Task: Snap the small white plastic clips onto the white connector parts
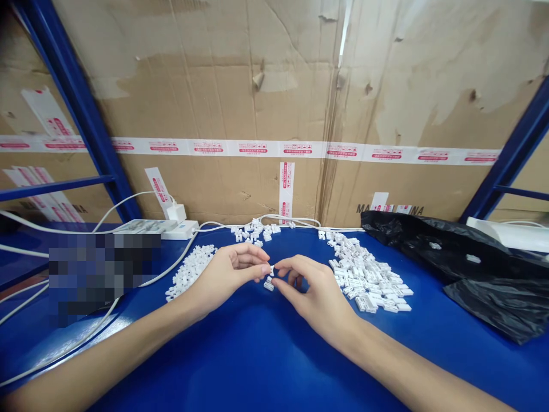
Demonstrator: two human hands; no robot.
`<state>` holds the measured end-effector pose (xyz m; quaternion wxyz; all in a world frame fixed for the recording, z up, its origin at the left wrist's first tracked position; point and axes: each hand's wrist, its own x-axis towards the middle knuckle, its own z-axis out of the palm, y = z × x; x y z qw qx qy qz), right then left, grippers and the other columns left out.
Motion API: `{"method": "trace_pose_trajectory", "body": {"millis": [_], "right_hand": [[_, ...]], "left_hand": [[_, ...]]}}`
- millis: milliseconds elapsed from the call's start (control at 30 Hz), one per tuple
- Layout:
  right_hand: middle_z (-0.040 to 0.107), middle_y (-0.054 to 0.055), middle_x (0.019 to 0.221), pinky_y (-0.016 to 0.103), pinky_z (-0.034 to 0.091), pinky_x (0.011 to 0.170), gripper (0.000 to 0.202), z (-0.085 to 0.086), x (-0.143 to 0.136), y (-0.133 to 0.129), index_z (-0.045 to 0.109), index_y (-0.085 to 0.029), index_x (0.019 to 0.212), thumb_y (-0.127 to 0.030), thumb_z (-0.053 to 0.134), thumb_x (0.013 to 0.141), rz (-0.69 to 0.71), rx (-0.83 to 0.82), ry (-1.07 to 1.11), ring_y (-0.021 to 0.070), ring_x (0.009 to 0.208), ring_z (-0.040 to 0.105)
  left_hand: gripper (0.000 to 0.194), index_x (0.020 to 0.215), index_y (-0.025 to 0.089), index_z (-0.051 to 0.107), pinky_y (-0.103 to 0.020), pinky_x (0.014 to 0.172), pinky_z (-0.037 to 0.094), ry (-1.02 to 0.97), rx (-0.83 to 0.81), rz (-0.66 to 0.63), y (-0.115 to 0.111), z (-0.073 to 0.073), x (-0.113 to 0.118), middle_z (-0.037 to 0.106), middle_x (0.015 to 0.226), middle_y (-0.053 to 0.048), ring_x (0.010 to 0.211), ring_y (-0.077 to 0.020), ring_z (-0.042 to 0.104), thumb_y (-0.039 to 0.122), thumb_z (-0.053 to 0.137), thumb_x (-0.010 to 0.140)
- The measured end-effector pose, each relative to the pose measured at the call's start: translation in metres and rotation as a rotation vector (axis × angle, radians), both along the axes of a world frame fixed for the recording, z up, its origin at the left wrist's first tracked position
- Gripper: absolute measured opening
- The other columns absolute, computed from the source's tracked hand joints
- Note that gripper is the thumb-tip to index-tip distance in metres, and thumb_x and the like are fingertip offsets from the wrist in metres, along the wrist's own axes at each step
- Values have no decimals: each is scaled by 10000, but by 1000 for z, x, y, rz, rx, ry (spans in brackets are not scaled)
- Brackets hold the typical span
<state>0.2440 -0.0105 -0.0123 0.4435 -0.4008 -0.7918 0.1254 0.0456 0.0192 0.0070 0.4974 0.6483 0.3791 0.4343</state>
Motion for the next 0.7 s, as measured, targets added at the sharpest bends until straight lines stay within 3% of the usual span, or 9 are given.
{"method": "trace_pose_trajectory", "body": {"millis": [533, 600, 700], "right_hand": [[687, 40, 862, 297, 564, 656, 167, 2, 1, 0, 742, -233, 1076, -303, 619, 987, 146, 48, 16, 156, 717, 639], [681, 41, 842, 293, 556, 630, 164, 3, 2, 0, 741, -225, 1058, -322, 637, 977, 125, 48, 16, 154, 694, 629], [677, 49, 848, 300, 545, 621, 166, 2, 5, 2, 737, -221, 1057, -333, 654, 966, 86, 56, 8, 161, 701, 627]], "left_hand": [[209, 895, 145, 641, -310, 717, 552, 18, -22, -83, 0, 1, -1, 730, 779, -34, 687, -146, 678, 224, 778, 758], [142, 897, 153, 644, -314, 731, 542, 98, 66, -44, -1, 1, -3, 726, 807, -37, 725, -154, 678, 236, 724, 814], [81, 937, 179, 664, -357, 831, 509, 379, 403, 60, -5, 1, -7, 717, 916, -43, 871, -188, 662, 240, 647, 888]]}}
